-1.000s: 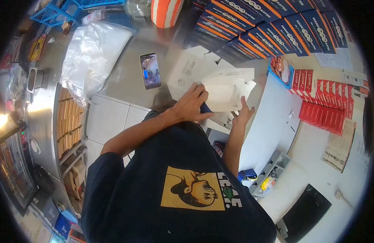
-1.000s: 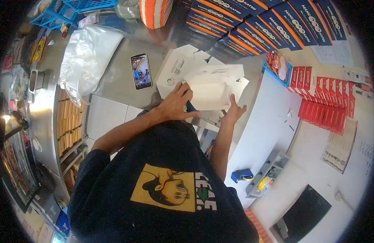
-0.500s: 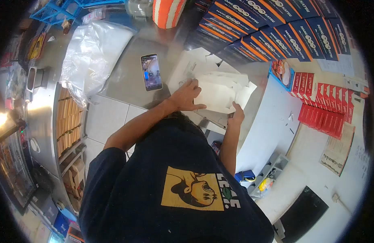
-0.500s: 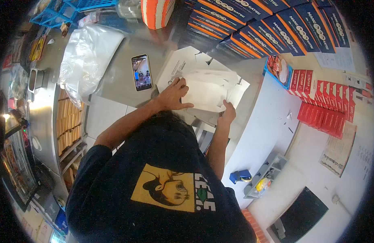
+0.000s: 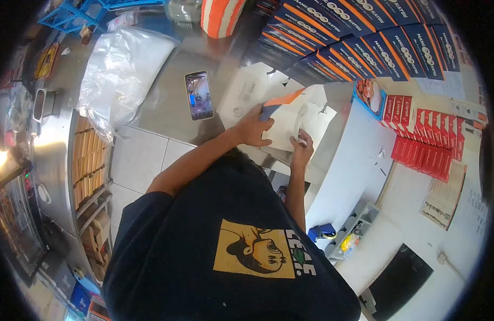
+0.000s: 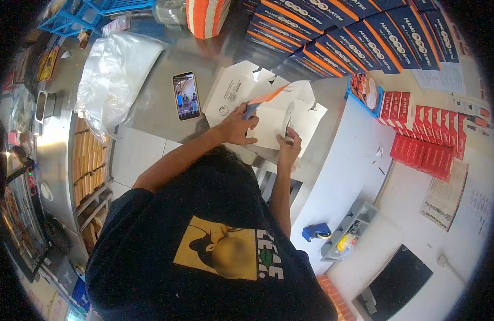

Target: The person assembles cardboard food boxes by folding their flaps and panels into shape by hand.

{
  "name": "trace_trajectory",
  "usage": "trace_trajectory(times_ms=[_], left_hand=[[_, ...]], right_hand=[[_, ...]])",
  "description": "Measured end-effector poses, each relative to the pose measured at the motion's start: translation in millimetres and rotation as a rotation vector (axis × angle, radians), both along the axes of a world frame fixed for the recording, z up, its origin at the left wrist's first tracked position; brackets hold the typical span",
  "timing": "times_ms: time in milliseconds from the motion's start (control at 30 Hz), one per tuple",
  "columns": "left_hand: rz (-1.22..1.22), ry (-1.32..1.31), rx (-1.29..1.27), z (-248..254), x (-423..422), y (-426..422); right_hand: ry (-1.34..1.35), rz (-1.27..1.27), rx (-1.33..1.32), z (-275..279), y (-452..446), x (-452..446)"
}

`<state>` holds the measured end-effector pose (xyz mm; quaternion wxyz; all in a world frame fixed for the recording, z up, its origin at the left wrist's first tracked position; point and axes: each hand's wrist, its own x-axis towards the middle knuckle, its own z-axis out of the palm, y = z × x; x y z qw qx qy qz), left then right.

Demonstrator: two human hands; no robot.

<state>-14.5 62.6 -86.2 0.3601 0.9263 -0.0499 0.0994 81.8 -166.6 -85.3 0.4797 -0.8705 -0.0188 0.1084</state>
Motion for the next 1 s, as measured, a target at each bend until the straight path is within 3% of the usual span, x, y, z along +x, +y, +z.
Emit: trace_trajectory(times_ms=[67, 133, 200, 267, 367, 467, 533, 567, 600, 667, 700, 833, 900, 933, 1000], left_hand=[[0.043, -0.058, 0.054, -2.4, 1.9, -2.2], [-0.071, 0.290, 0.054, 12.4, 9.0, -1.5], [0.049, 0.268, -0.003, 13.2, 8.4, -9.4], [0.174, 0.255, -0.057, 15.0, 4.4, -18.1], [0.206, 0.413, 0.087, 51.7, 12.5, -29.9], [0.280, 0.274, -0.047, 74.2, 38.2, -38.1], [0.371, 0.344, -0.682, 79.3, 59.1, -29.0], [0.298, 0.560, -0.933, 82.9, 66.3, -21.3], [0.302, 0.554, -0.937, 75.6, 71.5, -24.5], [0.388, 0.408, -0.939, 45.3, 85.3, -41.2], [0.478, 0.288, -0.791, 33.0, 89.4, -48.7], [0.448, 0.305, -0.831, 3.7, 91.4, -53.1], [0.528, 0.324, -0.866, 5.5, 91.9, -56.0], [0.533, 0.318, -0.869, 7.0, 93.2, -56.5], [0.692, 0.325, -0.882, 8.1, 97.2, -57.8]], right_hand=[[-0.127, -0.021, -0.097, 0.7, 6.3, -3.3], [-0.165, -0.045, -0.019, -26.8, -7.5, 0.2], [-0.204, -0.062, 0.059, -38.7, -19.7, 7.9], [-0.019, -0.093, 0.332, -41.7, -27.5, 8.8], [0.099, -0.227, 0.370, -26.2, -19.0, 5.4], [-0.039, -0.188, 0.385, -6.8, -7.5, 0.1], [-0.133, -0.114, 0.241, 16.7, 8.1, -10.9], [-0.230, -0.047, 0.092, 29.7, 15.6, -17.7], [-0.232, -0.040, 0.091, 41.1, 22.0, -23.7], [-0.535, 0.352, -0.035, 58.5, 33.7, -34.3], [-0.450, 0.346, -0.088, 62.2, 37.5, -39.4], [-0.365, 0.362, -0.052, 48.9, 21.5, -39.6], [-0.083, 0.077, 0.070, 42.0, 15.7, -42.2], [-0.086, 0.084, 0.069, 41.5, 18.5, -43.8], [-0.048, -0.257, 0.457, 40.5, 28.9, -52.5]])
